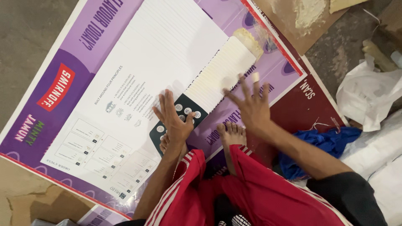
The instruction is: The person sits on the floor and applies glue to the edge of a stack of white paper sheets using a sponge. They press the glued edge down to secure it, then lift the stack and place it aside before picking up another stack to repeat the process.
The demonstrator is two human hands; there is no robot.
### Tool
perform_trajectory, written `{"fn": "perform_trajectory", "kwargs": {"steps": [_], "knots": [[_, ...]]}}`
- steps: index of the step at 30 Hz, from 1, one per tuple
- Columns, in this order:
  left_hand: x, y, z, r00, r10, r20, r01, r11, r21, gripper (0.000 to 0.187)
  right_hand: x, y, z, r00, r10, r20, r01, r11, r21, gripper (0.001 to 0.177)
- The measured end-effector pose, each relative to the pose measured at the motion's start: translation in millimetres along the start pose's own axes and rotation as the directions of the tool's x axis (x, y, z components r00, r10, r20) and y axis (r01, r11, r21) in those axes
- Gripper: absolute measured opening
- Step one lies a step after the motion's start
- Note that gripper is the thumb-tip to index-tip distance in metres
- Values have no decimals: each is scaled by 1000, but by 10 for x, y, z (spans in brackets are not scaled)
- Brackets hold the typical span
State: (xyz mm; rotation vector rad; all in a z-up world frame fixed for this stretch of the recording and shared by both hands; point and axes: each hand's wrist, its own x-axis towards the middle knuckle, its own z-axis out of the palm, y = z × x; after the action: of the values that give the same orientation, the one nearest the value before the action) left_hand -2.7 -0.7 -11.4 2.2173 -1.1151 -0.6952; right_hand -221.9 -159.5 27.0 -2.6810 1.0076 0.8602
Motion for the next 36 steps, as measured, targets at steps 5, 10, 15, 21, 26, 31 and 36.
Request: {"fn": "perform_trajectory", "kwargs": {"steps": [5,10,15,21,26,31,36], "knots": [[1,1,1,1000,1,8,-1,1000,0,103,42,92,-1,998,65,17,-66,996,57,88],[9,-16,36,1000,22,-1,-22,1000,7,103,180,378,153,995,101,8,-101,989,106,94],[4,-26,28,999,32,-7,-32,999,-9,103,368,863,0,975,207,78,-216,968,129,85],[-8,-18,24,1000,26,-4,-25,1000,10,103,315,342,-124,967,87,241,-89,996,-2,93],[-11,-30,33,999,45,-10,-45,999,-6,104,530,485,173,981,192,21,-169,902,-396,113],[19,34,-8,1000,27,-9,-27,1000,7,105,637,778,-75,982,191,-3,-191,977,-93,94],[15,15,-15,1000,18,-21,-18,1000,-15,105,415,-54,-142,976,-179,123,201,958,-204,92]]}}
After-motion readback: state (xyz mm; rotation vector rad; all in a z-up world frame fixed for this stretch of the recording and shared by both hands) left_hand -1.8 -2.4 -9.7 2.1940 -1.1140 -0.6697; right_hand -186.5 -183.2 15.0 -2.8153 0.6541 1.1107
